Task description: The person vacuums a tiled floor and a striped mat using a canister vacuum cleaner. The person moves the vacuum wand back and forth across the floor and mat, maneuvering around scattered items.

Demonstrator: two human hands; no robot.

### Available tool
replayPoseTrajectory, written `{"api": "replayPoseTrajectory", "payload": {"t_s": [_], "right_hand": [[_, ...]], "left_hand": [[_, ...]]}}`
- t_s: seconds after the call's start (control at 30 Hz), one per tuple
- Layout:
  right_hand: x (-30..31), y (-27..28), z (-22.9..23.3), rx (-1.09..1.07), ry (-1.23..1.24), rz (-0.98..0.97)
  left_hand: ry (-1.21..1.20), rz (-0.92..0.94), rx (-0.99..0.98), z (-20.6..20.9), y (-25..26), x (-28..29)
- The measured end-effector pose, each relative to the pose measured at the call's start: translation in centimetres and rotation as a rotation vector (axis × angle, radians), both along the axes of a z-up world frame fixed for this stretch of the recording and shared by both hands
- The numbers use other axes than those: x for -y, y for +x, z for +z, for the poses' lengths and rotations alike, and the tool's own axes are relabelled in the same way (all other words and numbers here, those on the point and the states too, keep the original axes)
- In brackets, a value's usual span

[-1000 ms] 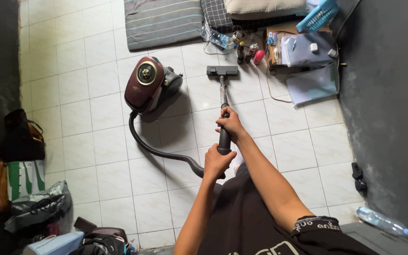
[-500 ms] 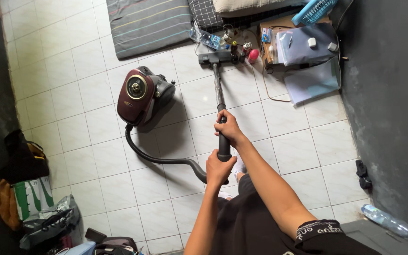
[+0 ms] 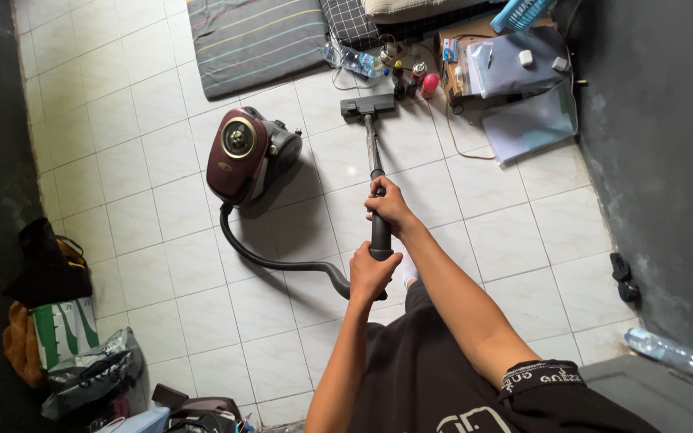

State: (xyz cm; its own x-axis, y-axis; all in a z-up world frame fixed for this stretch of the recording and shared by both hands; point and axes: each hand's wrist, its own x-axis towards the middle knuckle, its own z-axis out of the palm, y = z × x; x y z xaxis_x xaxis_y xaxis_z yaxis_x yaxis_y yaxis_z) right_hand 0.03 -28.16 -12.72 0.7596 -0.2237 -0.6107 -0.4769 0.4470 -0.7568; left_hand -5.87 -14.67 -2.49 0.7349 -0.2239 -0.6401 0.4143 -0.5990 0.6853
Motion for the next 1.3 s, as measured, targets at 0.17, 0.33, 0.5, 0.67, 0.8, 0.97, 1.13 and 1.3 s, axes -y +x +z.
{"api": "replayPoseTrajectory", "payload": {"t_s": [0.17, 0.33, 0.5, 0.67, 0.8, 0.97, 1.13, 1.3], "right_hand": [[-4.3, -4.6, 0.3, -0.029, -0.055, 0.015], [-6.9, -8.9, 1.8, -0.041, -0.012, -0.027], [-8.5, -11.6, 4.7, -0.035, 0.126, -0.064], [-10.1, -12.3, 4.8, -0.024, 0.11, -0.059], [-10.3, -12.0, 4.1, -0.04, 0.082, -0.026], [-9.3, -10.3, 3.1, -0.04, 0.027, 0.025], [-6.6, -7.4, 2.6, -0.065, -0.027, 0.051], [-2.9, -4.1, 2.5, -0.085, -0.044, 0.063]], "left_hand": [[-0.034, 0.009, 0.0, 0.9, -4.7, -4.5], [-0.044, -0.045, -0.016, 3.9, -8.3, -7.8], [-0.001, -0.142, -0.019, 7.3, -9.7, -10.4], [-0.001, -0.117, 0.019, 6.7, -10.7, -11.8], [-0.007, -0.067, -0.01, 4.8, -10.9, -11.6], [-0.036, -0.008, 0.004, 3.0, -10.1, -10.2], [-0.022, 0.022, -0.015, 2.7, -7.6, -6.9], [-0.038, 0.052, -0.025, 2.6, -4.4, -2.9]]}}
